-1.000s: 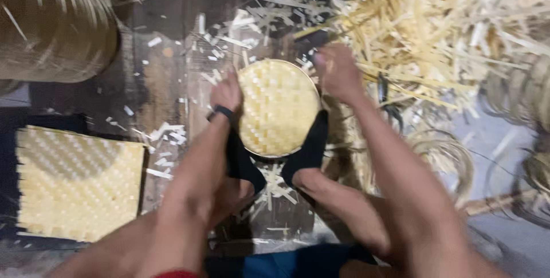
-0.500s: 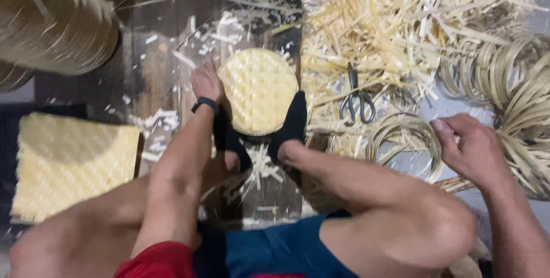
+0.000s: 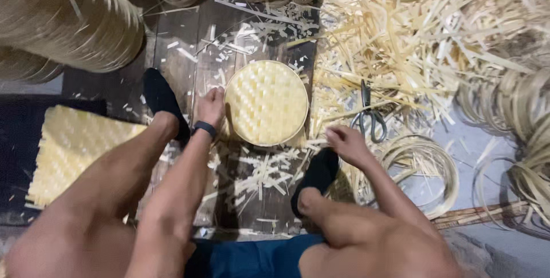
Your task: The person places a circular bamboo frame onto a woven bamboo mat, uses a wooden block and a hammer to press the frame into the mat, and trims the excess bamboo with shears.
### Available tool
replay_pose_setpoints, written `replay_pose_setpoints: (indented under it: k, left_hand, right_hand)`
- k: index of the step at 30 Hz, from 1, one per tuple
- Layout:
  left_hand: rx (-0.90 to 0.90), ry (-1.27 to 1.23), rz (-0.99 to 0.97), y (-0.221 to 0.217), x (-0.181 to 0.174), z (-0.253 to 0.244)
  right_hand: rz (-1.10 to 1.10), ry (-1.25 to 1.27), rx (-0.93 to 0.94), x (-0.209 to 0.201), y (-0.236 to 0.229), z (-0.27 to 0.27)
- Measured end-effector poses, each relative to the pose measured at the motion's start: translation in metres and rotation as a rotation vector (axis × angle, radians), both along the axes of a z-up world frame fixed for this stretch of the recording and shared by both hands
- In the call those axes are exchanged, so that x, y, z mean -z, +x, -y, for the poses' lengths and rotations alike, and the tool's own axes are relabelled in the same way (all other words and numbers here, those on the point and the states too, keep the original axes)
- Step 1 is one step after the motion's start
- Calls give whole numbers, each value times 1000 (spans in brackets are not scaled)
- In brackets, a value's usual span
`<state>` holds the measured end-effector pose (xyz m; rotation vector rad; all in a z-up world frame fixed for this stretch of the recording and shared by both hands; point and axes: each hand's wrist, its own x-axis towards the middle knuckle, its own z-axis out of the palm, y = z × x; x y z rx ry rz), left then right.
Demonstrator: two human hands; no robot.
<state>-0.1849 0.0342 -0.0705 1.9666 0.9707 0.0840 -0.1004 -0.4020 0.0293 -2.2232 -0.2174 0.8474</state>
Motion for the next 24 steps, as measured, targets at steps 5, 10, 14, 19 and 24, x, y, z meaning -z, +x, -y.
replay_pose_setpoints:
  k: [5,10,14,19,24]
  left_hand:
    - [-231,-290,133,26,22,35]
    - [-588,-831,637,32,-21,35]
    - [-559,-763,606,21,-58,10]
    - [-339,-1003,217,25,-49,24]
    - [-143,-302,-153,29,-34,64]
  right_hand:
    - [-146,92,190,48,33,-89]
    - [166,119,235,23,40,-91]
    - [56,627,560,11,45,-67]
    - [-359,653,734,48,34,-74]
    - [59,-16,390,54,7,-74]
